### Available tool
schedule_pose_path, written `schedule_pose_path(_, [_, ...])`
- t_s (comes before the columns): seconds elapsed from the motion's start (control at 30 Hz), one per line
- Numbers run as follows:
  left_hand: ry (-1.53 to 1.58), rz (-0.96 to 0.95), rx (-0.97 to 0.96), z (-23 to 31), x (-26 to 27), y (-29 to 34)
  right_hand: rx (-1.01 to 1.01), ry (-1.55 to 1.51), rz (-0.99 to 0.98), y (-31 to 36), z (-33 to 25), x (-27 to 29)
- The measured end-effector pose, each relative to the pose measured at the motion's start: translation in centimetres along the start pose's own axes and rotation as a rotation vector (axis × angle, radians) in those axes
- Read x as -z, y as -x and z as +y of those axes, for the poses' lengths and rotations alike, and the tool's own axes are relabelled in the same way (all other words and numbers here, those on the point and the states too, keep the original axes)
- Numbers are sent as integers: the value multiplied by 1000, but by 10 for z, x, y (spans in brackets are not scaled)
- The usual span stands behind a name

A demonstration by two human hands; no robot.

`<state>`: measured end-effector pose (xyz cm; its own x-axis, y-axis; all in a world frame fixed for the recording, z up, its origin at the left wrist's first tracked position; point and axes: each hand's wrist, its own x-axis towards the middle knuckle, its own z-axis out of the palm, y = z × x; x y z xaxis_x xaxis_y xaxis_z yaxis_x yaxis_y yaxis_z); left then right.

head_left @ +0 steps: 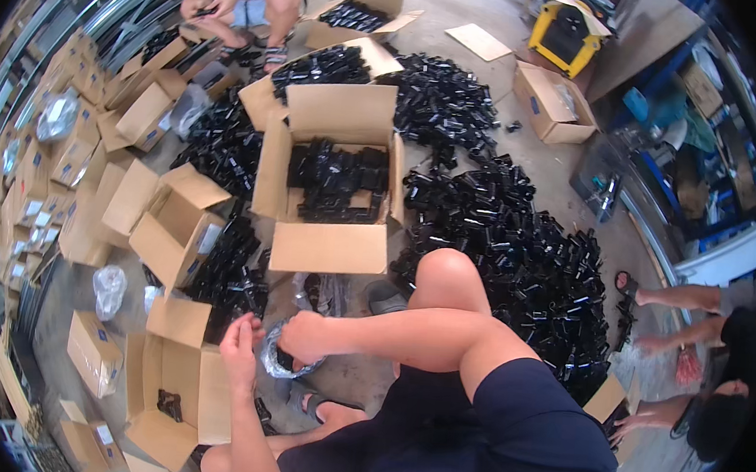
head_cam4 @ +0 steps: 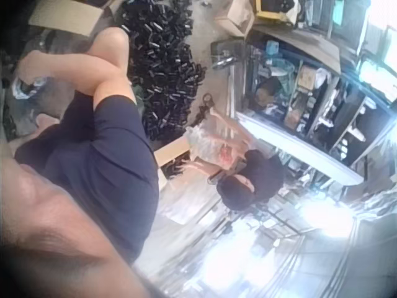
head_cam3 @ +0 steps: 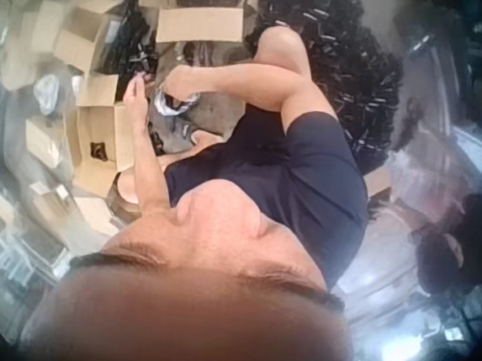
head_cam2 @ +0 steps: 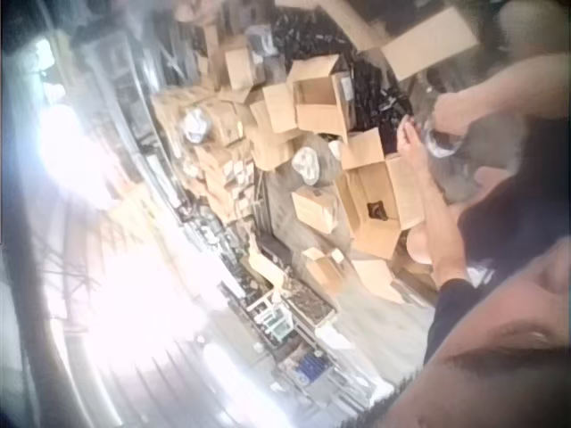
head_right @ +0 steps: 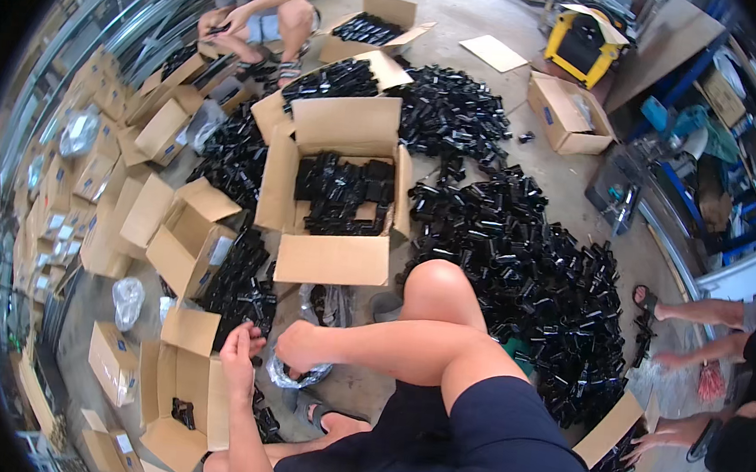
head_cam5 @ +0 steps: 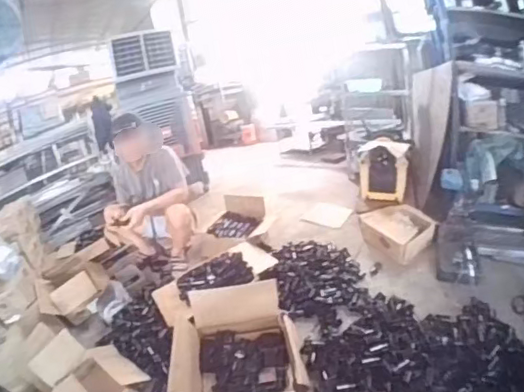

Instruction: The person picks up a small black plastic component and inserts a small yellow connector piece into it by hand.

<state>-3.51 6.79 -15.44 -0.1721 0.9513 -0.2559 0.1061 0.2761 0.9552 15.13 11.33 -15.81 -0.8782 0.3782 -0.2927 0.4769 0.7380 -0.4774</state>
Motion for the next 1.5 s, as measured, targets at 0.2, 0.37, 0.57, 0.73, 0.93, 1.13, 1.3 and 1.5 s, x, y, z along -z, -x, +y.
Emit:
schedule_pose_path(0.2, [-714, -428, -13, -122, 31, 29, 87, 12, -10, 8, -16, 6])
schedule_pose_path(0.37, [-1144, -1162, 154, -199, 29, 93, 60, 19, 4, 7, -21, 7])
schedule_pose_path(0.57, [-1275, -825, 411, -126, -40, 148, 28, 36, -35, 18, -18, -4])
schedule_pose_path(0.73, [-1335, -625, 469, -148, -34, 155, 35, 99, -81, 22, -22, -30])
schedule_pose_path(0.93, [-1396, -804, 430, -115, -67, 139, -41, 168, -262, 55, -23, -38])
schedule_pose_path(1.13, [-1318, -600, 355, -138, -51, 146, 19, 141, -35, 82, -29, -62])
schedule_pose_path(1.3, [-1165, -419, 323, -164, -36, 132, -153, 59, -344, 82, -11, -57])
schedule_pose_path(1.5, [-925, -305, 184, -43, 23, 128, -166, 179, -350, 34, 26, -94])
